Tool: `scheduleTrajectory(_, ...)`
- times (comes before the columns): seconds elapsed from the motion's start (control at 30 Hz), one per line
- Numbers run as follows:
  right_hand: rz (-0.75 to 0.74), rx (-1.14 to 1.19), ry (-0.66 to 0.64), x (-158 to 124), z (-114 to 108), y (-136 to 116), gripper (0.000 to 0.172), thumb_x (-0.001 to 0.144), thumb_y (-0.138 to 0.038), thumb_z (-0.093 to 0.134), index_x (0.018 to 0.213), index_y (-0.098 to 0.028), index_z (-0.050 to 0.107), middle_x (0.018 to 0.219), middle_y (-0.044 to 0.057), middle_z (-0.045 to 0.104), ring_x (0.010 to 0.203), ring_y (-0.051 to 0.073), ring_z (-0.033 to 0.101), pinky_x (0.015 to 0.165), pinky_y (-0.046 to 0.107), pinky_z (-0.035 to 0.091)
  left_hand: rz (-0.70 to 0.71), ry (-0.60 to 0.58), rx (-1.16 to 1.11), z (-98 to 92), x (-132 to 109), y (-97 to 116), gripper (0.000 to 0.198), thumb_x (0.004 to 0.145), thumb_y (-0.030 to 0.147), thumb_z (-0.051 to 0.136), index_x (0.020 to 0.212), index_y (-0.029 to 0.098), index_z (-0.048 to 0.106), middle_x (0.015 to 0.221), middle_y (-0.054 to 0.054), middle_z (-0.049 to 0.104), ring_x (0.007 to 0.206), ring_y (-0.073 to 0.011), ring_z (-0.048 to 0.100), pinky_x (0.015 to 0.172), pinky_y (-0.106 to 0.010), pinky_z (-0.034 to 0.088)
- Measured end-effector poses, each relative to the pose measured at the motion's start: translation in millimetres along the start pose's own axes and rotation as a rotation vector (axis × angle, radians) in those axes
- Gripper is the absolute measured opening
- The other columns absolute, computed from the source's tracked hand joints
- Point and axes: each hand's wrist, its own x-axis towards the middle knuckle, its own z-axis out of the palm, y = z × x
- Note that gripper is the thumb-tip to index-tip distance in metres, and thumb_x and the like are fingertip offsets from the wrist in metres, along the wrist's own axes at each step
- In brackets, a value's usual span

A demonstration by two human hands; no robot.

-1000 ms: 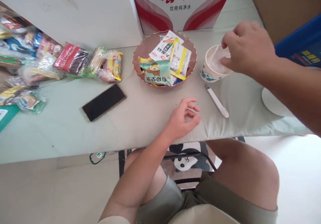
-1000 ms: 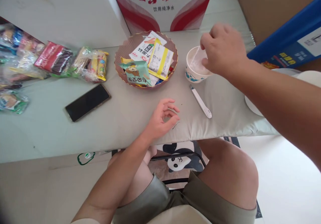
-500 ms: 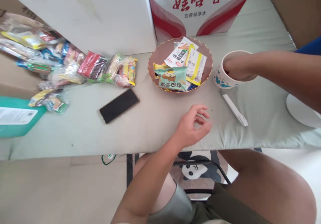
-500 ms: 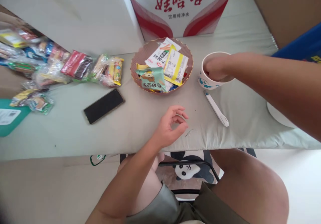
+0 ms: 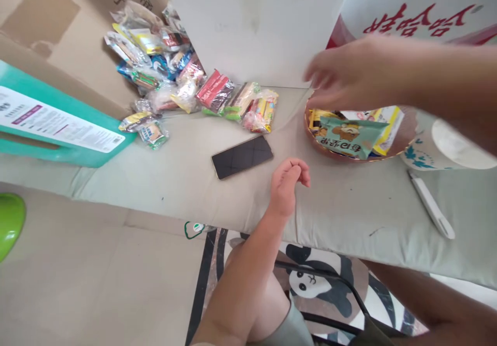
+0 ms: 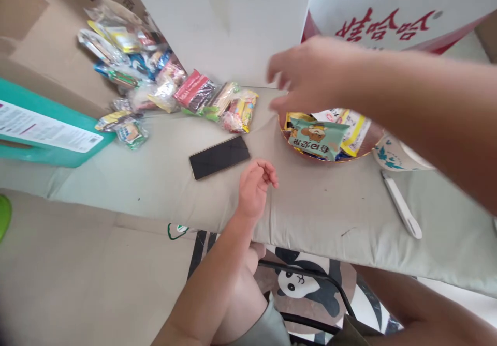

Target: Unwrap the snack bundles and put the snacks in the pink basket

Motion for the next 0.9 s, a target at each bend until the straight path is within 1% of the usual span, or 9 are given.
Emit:
scheduleTrajectory(0.13,0.011,-0.078,-0.148,40.6,62.2,-70.4,0.059,0.083,-0.055,0.080,0.130,-0.023,0.067,0.143,0.012,0.059,0.128,0.028,0.064,0.105,0.040,0.054,0.009,0.007,-0.054,-18.8,-4.5,10.1,0.036,0.080,0.054,0.065,0.077,0.018,0.061,0.063,0.001,0.056,0.056,-0.0107,0.052,0.058,-0.027,0.044)
scheduleTrajectory(0.27,0.108,-0.287,-0.370,56.4,107.1,-98.1,0.095,0.060,-0.050,0.097,0.142,-0.023,0.058,0.155,0.018,0.046,0.131,0.045,0.059,0.111,0.061,0.048,-0.014,0.032,-0.141,-24.6,-12.2,18.8,0.037,0.079,0.057,0.062,0.077,0.020,0.059,0.062,0.000,0.054,0.058,-0.0122,0.051,0.058,-0.028,0.043)
scheduleTrajectory(0.37,0.124,-0.314,-0.406,54.6,120.7,-100.2,0.074,0.068,-0.041,0.093,0.132,-0.019,0.062,0.155,0.019,0.040,0.126,0.039,0.061,0.112,0.059,0.048,-0.038,0.008,-0.194,-23.4,-14.9,22.8,0.037,0.079,0.057,0.062,0.075,0.020,0.059,0.062,-0.001,0.055,0.059,-0.0129,0.050,0.058,-0.029,0.042)
scheduleTrajectory(0.43,0.099,-0.291,-0.378,50.5,122.8,-98.9,0.056,0.072,-0.032,0.090,0.120,-0.019,0.064,0.153,0.016,0.040,0.131,0.034,0.057,0.115,0.051,0.048,-0.035,-0.011,-0.205,-22.0,-14.7,24.1,0.036,0.079,0.056,0.062,0.075,0.020,0.059,0.062,-0.001,0.055,0.059,-0.0127,0.049,0.057,-0.029,0.042)
scheduleTrajectory(0.5,0.080,-0.268,-0.334,45.4,121.6,-98.2,0.048,0.073,-0.028,0.089,0.113,-0.018,0.063,0.151,0.016,0.041,0.141,0.034,0.048,0.118,0.047,0.046,-0.018,-0.009,-0.215,-20.6,-14.1,25.3,0.036,0.080,0.057,0.061,0.076,0.021,0.059,0.062,0.000,0.054,0.059,-0.0125,0.049,0.057,-0.029,0.041)
scheduleTrajectory(0.57,0.069,-0.237,-0.295,38.9,116.8,-98.9,0.048,0.074,-0.029,0.091,0.112,-0.017,0.063,0.150,0.017,0.041,0.146,0.035,0.041,0.121,0.047,0.042,0.003,0.001,-0.225,-19.3,-13.7,26.9,0.036,0.082,0.057,0.060,0.076,0.021,0.058,0.062,0.000,0.053,0.059,-0.0123,0.049,0.057,-0.028,0.042)
scheduleTrajectory(0.67,0.051,-0.251,-0.286,24.7,100.8,-100.9,0.054,0.072,-0.031,0.092,0.116,-0.016,0.064,0.155,0.020,0.036,0.147,0.037,0.041,0.122,0.050,0.040,0.070,0.044,-0.244,-16.6,-12.3,29.2,0.034,0.085,0.054,0.059,0.077,0.021,0.056,0.062,0.002,0.050,0.057,-0.0113,0.049,0.057,-0.027,0.041)
scheduleTrajectory(0.77,0.006,-0.320,-0.289,6.7,77.0,-102.8,0.054,0.069,-0.028,0.092,0.115,-0.022,0.065,0.151,0.017,0.040,0.151,0.040,0.037,0.122,0.054,0.041,0.160,0.167,-0.249,-12.9,-7.5,29.3,0.028,0.089,0.046,0.056,0.075,0.022,0.052,0.060,0.003,0.046,0.055,-0.0102,0.046,0.056,-0.024,0.040)
scheduleTrajectory(0.9,0.041,-0.233,-0.280,-17.2,44.7,-106.6,0.054,0.067,-0.029,0.095,0.112,-0.024,0.065,0.141,0.015,0.049,0.151,0.037,0.035,0.124,0.051,0.040,0.161,0.323,-0.219,-12.8,-0.2,28.1,0.028,0.094,0.039,0.048,0.072,0.022,0.047,0.062,0.003,0.043,0.055,-0.0095,0.045,0.056,-0.023,0.039)
